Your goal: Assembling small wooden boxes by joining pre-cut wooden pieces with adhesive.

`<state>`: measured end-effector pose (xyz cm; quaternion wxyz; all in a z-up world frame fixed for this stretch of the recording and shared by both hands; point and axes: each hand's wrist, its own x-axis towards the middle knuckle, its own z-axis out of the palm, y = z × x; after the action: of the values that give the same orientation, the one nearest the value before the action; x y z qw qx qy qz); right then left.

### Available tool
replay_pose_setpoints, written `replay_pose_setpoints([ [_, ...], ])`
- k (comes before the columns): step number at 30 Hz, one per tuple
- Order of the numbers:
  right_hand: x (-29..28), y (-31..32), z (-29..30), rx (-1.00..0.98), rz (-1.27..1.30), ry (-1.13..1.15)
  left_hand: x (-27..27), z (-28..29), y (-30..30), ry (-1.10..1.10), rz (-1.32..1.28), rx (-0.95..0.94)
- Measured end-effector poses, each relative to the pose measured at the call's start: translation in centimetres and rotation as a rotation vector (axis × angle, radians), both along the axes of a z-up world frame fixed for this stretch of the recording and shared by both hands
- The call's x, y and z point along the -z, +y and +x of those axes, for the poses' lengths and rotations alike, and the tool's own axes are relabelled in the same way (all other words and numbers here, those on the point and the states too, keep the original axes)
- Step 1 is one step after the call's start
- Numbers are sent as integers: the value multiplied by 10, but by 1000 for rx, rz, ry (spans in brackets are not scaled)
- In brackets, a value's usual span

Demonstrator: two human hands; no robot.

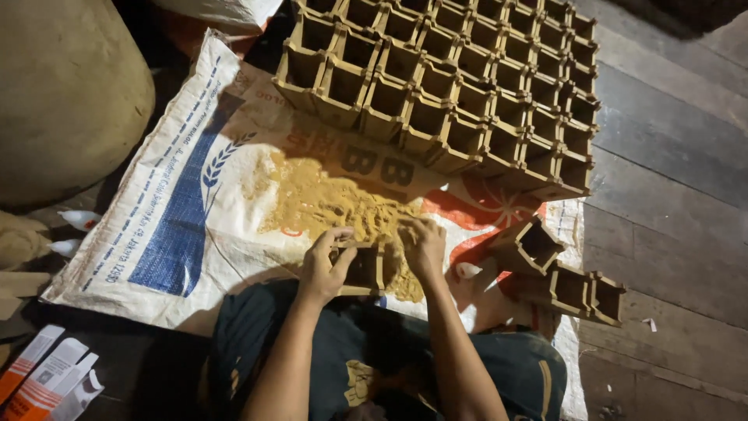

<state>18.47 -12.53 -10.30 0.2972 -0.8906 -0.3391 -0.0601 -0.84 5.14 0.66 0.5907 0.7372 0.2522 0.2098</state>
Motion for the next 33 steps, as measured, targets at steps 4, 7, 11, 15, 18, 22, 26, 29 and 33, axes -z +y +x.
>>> replay_pose_setpoints([
  [4, 1, 18, -24, 55, -293, -61, -10, -1, -3, 39, -4, -1],
  [7, -25, 31, -45, 37, -304, -37, -8, 0, -4, 50, -57, -23],
  [11, 23, 17, -33, 87, -297, -92, -5, 2, -7, 81, -134, -6],
  [15, 39, -15, -22, 65, 208, 249, 6, 2, -9, 28, -68, 19],
  [18, -71, -12, -56, 89, 305, 396, 8, 4, -11, -7, -62, 27],
  [22, -95, -10, -75, 79, 338, 439, 1, -1, -11, -3, -35, 43],
  [26, -106, -4, -80, -25, 364, 332, -3, -3, -11, -18, -8, 52],
  [29, -103, 0, -79, -52, 369, 196, -3, -3, -12, -11, -12, 59],
  [33, -108, -2, -84, -52, 248, -98, -11, -3, -15, 48, -14, 67],
])
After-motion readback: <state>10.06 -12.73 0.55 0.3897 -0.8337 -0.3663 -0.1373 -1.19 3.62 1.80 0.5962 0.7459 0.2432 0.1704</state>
